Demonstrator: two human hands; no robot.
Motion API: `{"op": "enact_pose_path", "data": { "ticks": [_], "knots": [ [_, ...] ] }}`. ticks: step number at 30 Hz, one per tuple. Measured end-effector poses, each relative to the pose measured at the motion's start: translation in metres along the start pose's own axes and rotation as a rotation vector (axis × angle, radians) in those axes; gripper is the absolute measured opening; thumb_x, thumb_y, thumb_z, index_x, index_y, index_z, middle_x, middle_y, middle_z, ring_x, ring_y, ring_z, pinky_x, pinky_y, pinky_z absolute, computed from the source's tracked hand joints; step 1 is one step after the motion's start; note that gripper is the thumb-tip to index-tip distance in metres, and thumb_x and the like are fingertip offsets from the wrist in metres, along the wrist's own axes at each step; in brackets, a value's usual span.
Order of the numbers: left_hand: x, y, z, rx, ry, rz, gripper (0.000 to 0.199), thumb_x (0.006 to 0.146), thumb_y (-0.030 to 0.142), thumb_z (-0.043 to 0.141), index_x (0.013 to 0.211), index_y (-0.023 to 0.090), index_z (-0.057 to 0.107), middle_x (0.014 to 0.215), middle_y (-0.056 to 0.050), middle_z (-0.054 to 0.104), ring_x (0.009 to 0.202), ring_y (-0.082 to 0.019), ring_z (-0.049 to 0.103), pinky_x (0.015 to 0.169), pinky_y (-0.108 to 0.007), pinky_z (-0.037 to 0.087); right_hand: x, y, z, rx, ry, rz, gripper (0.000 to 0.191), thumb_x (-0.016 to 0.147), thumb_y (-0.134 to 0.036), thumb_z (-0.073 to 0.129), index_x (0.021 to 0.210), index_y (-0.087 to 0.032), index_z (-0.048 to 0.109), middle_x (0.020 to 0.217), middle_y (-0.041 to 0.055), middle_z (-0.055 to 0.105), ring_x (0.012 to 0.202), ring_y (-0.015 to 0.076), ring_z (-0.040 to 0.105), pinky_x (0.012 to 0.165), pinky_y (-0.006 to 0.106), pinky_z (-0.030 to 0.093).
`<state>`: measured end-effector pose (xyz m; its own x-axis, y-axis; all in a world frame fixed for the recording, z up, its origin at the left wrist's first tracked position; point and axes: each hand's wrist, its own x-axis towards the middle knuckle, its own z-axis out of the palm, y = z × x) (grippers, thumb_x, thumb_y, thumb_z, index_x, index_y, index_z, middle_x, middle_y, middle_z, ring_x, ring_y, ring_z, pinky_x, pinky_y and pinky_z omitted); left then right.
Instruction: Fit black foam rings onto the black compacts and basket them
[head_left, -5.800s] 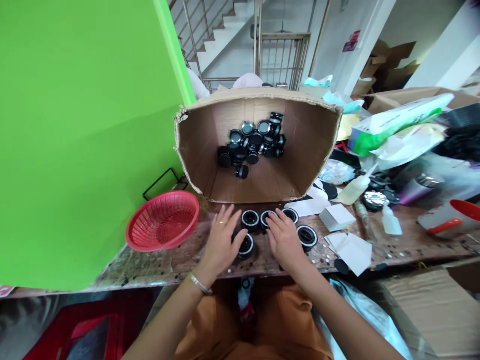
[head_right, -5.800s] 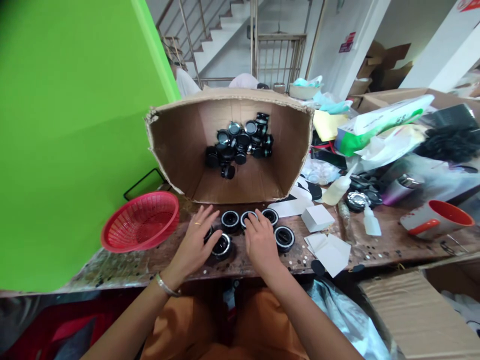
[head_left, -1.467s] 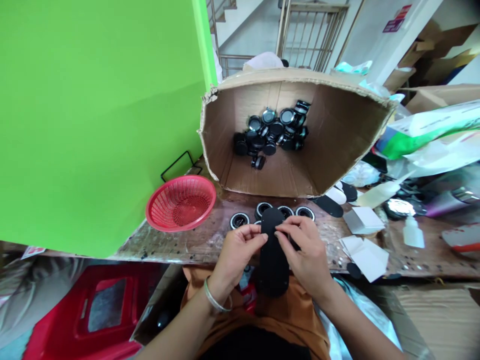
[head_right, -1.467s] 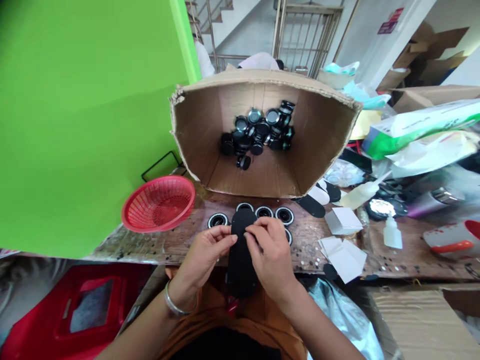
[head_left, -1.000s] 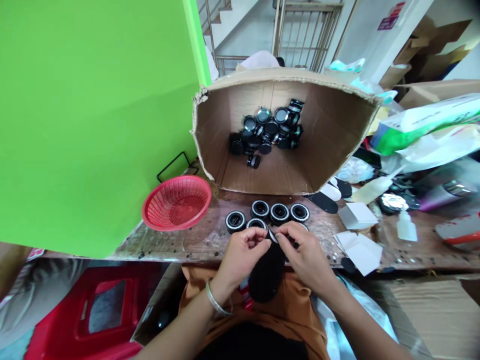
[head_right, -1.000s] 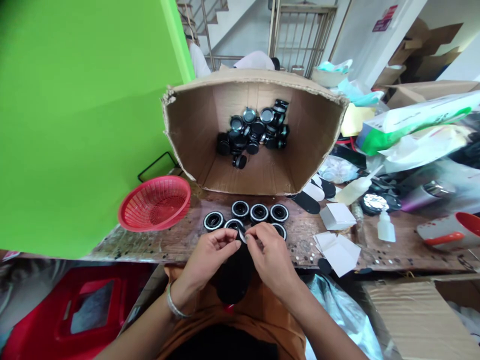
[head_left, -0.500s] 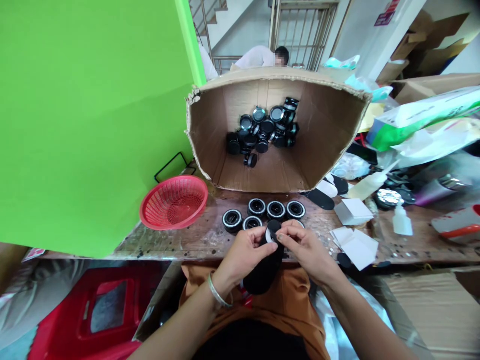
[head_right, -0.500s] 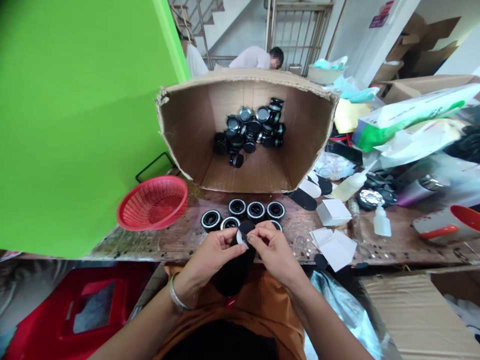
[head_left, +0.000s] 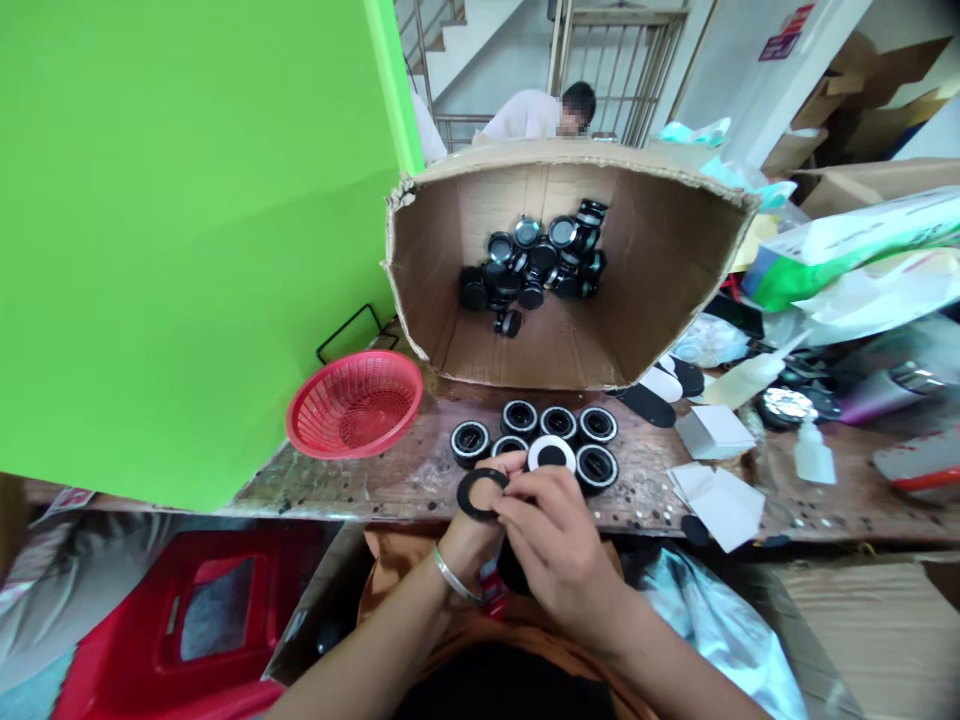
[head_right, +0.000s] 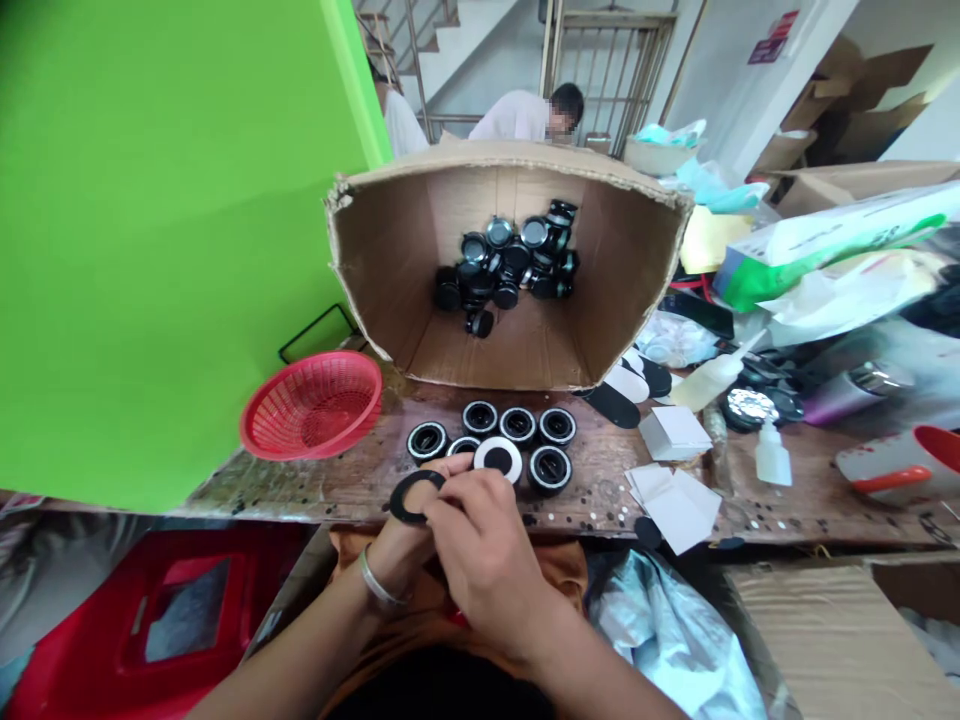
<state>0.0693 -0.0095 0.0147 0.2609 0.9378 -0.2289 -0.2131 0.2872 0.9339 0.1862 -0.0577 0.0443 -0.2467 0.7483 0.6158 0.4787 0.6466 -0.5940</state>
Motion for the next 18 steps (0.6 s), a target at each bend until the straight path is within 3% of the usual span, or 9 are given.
{"op": "enact_pose_path", "data": {
  "ticks": [2, 4, 9, 14, 18],
  "knots": [
    [0.000, 0.006, -0.005, -0.080, 0.006, 0.011, 0.026, 0.072, 0.040, 0.072, 0.077, 0.014, 0.069, 0.071, -0.002, 0.065, 0.070, -0.015, 0.058, 0.070, -0.026, 0.046, -0.004, 0.003, 0.002, -0.041, -0.087, 0.011, 0.035, 0.087, -0.017, 0.059, 0.121, -0.027, 0.060, 0.118, 0.0100, 0.058, 0.111, 0.0270, 0.052, 0.095, 0.047, 0.045],
    [0.000, 0.011, -0.010, -0.144, 0.028, 0.018, 0.027, 0.070, 0.036, 0.075, 0.085, 0.014, 0.070, 0.079, -0.004, 0.069, 0.077, -0.017, 0.062, 0.078, -0.028, 0.047, -0.007, 0.014, -0.002, -0.089, -0.059, 0.145, 0.043, 0.083, -0.026, 0.065, 0.126, -0.025, 0.057, 0.123, 0.0113, 0.056, 0.113, 0.0291, 0.052, 0.096, 0.048, 0.045],
    [-0.005, 0.015, -0.017, -0.173, 0.050, 0.045, 0.031, 0.072, 0.032, 0.076, 0.098, 0.016, 0.071, 0.094, -0.007, 0.072, 0.090, -0.019, 0.065, 0.086, -0.030, 0.047, -0.007, 0.036, -0.005, 0.082, -0.024, 0.483, 0.025, 0.087, -0.024, 0.058, 0.112, -0.023, 0.059, 0.086, 0.0021, 0.063, 0.073, 0.0169, 0.059, 0.068, 0.031, 0.050],
    [-0.015, 0.012, -0.024, -0.094, -0.070, -0.055, 0.031, 0.072, 0.032, 0.076, 0.100, 0.018, 0.073, 0.094, -0.007, 0.072, 0.086, -0.020, 0.066, 0.082, -0.032, 0.050, 0.003, 0.035, -0.001, 0.200, -0.022, 0.621, 0.021, 0.085, -0.027, 0.061, 0.104, -0.020, 0.066, 0.083, 0.0024, 0.064, 0.075, 0.0170, 0.060, 0.071, 0.030, 0.048],
    [-0.017, 0.005, -0.029, 0.011, -0.038, 0.027, 0.028, 0.072, 0.036, 0.076, 0.091, 0.015, 0.073, 0.082, -0.005, 0.070, 0.074, -0.018, 0.063, 0.072, -0.029, 0.049, 0.012, 0.037, -0.002, 0.204, -0.099, 0.588, 0.009, 0.083, -0.027, 0.064, 0.084, -0.020, 0.070, 0.081, 0.0031, 0.061, 0.071, 0.0166, 0.057, 0.062, 0.029, 0.046]
  ]
}}
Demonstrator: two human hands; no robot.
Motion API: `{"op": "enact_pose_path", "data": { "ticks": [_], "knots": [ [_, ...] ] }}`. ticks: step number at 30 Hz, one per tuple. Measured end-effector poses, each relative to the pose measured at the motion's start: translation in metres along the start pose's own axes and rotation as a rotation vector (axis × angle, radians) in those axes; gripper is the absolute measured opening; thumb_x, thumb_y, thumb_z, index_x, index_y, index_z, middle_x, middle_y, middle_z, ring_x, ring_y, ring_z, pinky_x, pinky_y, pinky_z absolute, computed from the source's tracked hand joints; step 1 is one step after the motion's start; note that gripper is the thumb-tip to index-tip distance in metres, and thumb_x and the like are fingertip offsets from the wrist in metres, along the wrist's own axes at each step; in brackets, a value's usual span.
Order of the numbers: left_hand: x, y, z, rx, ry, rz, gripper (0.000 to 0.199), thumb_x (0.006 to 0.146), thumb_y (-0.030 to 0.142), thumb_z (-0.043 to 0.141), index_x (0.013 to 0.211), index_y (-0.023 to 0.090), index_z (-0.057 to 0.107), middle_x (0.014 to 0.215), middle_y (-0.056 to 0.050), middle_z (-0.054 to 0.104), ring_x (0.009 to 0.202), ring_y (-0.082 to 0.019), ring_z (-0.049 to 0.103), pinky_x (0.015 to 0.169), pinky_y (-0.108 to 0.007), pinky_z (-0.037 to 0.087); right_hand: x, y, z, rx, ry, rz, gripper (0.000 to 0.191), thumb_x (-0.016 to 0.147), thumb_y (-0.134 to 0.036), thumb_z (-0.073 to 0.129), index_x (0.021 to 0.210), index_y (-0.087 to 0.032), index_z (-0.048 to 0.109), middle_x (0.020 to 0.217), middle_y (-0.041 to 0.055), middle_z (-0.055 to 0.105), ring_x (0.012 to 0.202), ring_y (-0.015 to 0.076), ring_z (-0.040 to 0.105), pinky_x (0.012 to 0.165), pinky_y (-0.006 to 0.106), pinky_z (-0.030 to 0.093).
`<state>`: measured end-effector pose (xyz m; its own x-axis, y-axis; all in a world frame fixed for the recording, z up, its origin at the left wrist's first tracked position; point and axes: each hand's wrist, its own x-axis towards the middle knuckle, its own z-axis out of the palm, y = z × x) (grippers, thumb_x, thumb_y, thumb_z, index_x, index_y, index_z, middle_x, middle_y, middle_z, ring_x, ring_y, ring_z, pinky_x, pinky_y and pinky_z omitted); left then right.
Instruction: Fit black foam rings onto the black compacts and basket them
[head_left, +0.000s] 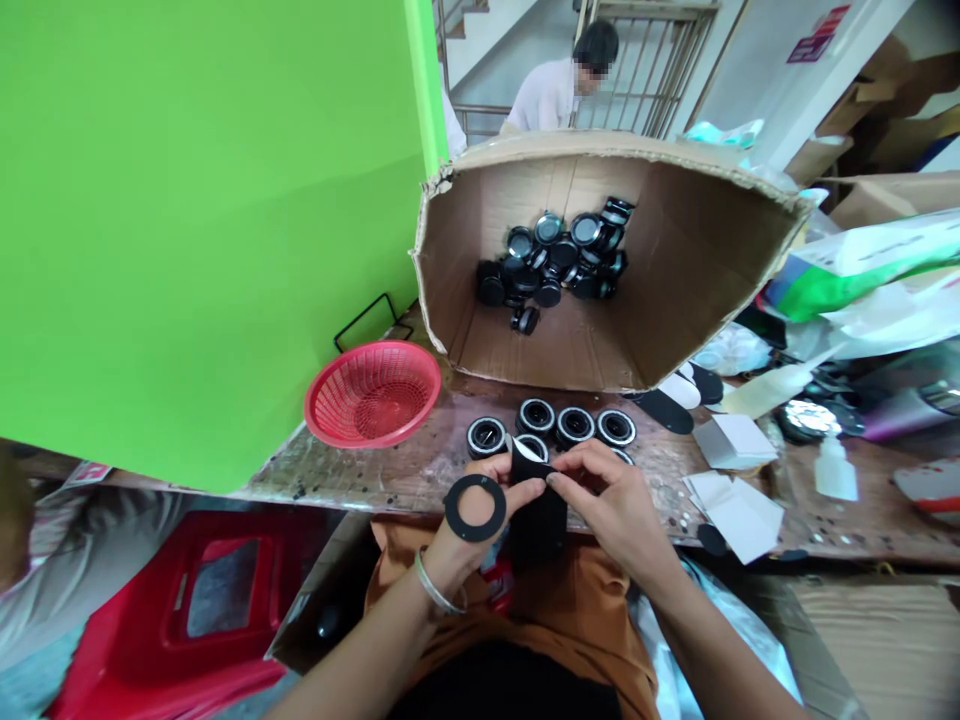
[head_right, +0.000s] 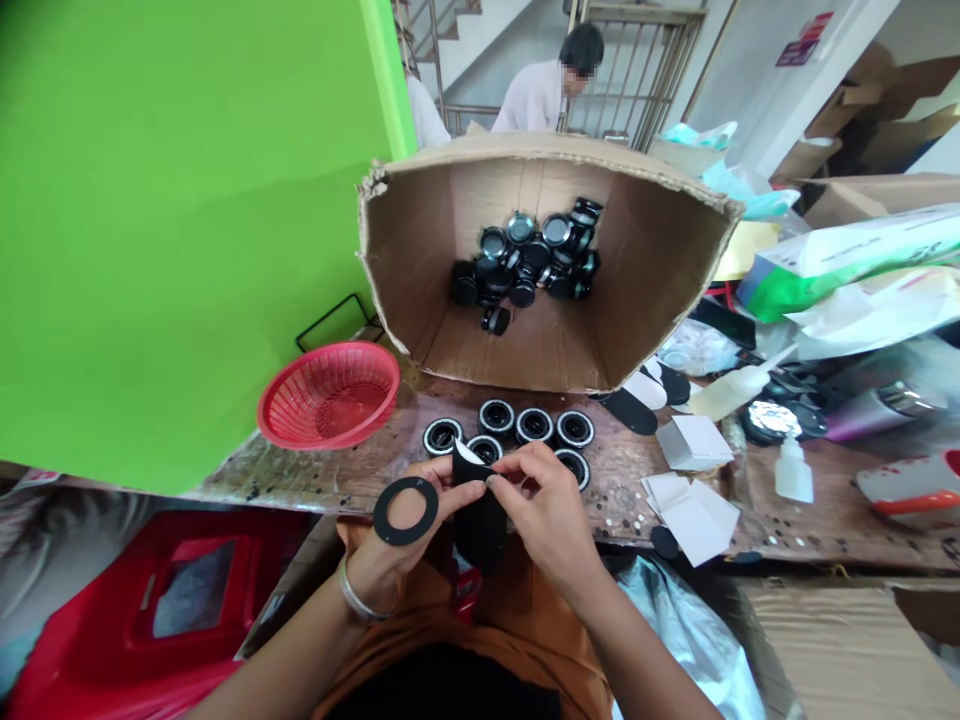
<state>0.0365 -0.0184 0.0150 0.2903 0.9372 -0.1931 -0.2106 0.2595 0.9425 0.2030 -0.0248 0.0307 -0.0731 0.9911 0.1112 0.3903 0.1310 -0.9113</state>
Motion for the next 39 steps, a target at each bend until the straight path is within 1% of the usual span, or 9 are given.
{"op": "enact_pose_path", "data": {
  "ticks": [2, 5, 10, 16, 20, 25, 28, 33, 39],
  "knots": [
    [0.001, -0.004, -0.001, 0.050, 0.040, 0.015, 0.029, 0.072, 0.041, 0.075, 0.083, 0.015, 0.072, 0.074, -0.003, 0.067, 0.066, -0.015, 0.059, 0.063, -0.025, 0.046, 0.002, 0.001, 0.001, -0.086, 0.011, -0.076, 0.007, 0.082, -0.024, 0.066, 0.080, -0.020, 0.070, 0.082, 0.0034, 0.059, 0.073, 0.0168, 0.055, 0.063, 0.029, 0.045],
    [0.003, -0.006, 0.000, 0.086, 0.159, -0.027, 0.038, 0.073, 0.053, 0.070, 0.070, 0.015, 0.068, 0.060, 0.001, 0.058, 0.055, -0.012, 0.052, 0.051, -0.022, 0.039, 0.001, 0.005, 0.007, -0.234, 0.086, -0.253, 0.010, 0.084, -0.017, 0.064, 0.089, -0.020, 0.072, 0.087, 0.0050, 0.056, 0.082, 0.0187, 0.054, 0.072, 0.034, 0.046],
    [0.006, 0.000, 0.003, 0.038, 0.228, -0.090, 0.049, 0.068, 0.063, 0.068, 0.059, 0.016, 0.060, 0.052, 0.003, 0.049, 0.050, -0.011, 0.047, 0.047, -0.022, 0.035, -0.011, 0.007, 0.018, -0.434, 0.233, -0.491, 0.018, 0.088, -0.010, 0.057, 0.091, -0.021, 0.071, 0.089, 0.0062, 0.056, 0.087, 0.0204, 0.052, 0.080, 0.040, 0.044],
    [0.009, 0.008, 0.003, 0.095, 0.219, -0.080, 0.045, 0.068, 0.057, 0.072, 0.055, 0.016, 0.058, 0.051, 0.003, 0.048, 0.050, -0.011, 0.047, 0.047, -0.023, 0.033, -0.008, 0.009, 0.013, -0.434, 0.258, -0.487, 0.022, 0.086, -0.011, 0.062, 0.107, -0.017, 0.066, 0.099, 0.0087, 0.058, 0.093, 0.0226, 0.052, 0.081, 0.041, 0.044],
    [0.008, 0.011, 0.008, 0.023, 0.187, -0.127, 0.044, 0.069, 0.054, 0.073, 0.055, 0.016, 0.057, 0.053, 0.003, 0.050, 0.049, -0.009, 0.047, 0.047, -0.022, 0.034, -0.006, 0.008, 0.007, -0.452, 0.210, -0.497, 0.013, 0.086, -0.011, 0.063, 0.095, -0.018, 0.068, 0.090, 0.0056, 0.060, 0.087, 0.0208, 0.051, 0.078, 0.039, 0.043],
    [0.008, 0.008, 0.016, -0.199, 0.144, -0.252, 0.041, 0.065, 0.053, 0.077, 0.064, 0.015, 0.061, 0.056, 0.003, 0.054, 0.048, -0.009, 0.050, 0.048, -0.021, 0.039, -0.017, 0.012, 0.011, -0.618, 0.317, -0.608, 0.016, 0.090, -0.010, 0.057, 0.098, -0.018, 0.067, 0.093, 0.0060, 0.064, 0.091, 0.0225, 0.050, 0.080, 0.041, 0.037],
    [0.009, 0.002, 0.017, -0.248, 0.154, -0.289, 0.042, 0.062, 0.052, 0.080, 0.067, 0.014, 0.062, 0.058, 0.002, 0.058, 0.051, -0.009, 0.053, 0.049, -0.020, 0.042, -0.023, 0.015, 0.013, -0.660, 0.318, -0.642, 0.013, 0.090, -0.009, 0.055, 0.095, -0.016, 0.065, 0.094, 0.0075, 0.063, 0.095, 0.0242, 0.048, 0.083, 0.042, 0.036],
    [0.011, -0.002, 0.020, -0.208, 0.186, -0.327, 0.043, 0.061, 0.052, 0.080, 0.068, 0.014, 0.062, 0.060, 0.002, 0.058, 0.051, -0.009, 0.054, 0.048, -0.020, 0.041, -0.024, 0.017, 0.013, -0.731, 0.299, -0.576, 0.016, 0.088, -0.009, 0.055, 0.074, -0.017, 0.056, 0.086, 0.0078, 0.060, 0.089, 0.0240, 0.048, 0.080, 0.041, 0.035],
    [0.010, -0.001, 0.016, -0.217, 0.042, -0.318, 0.037, 0.061, 0.043, 0.083, 0.065, 0.014, 0.060, 0.060, 0.002, 0.058, 0.055, -0.010, 0.056, 0.055, -0.022, 0.046, -0.022, 0.019, 0.008, -0.689, 0.272, -0.549, 0.019, 0.086, -0.012, 0.056, 0.070, -0.018, 0.051, 0.078, 0.0054, 0.056, 0.083, 0.0232, 0.047, 0.076, 0.041, 0.034]
  ]
}}
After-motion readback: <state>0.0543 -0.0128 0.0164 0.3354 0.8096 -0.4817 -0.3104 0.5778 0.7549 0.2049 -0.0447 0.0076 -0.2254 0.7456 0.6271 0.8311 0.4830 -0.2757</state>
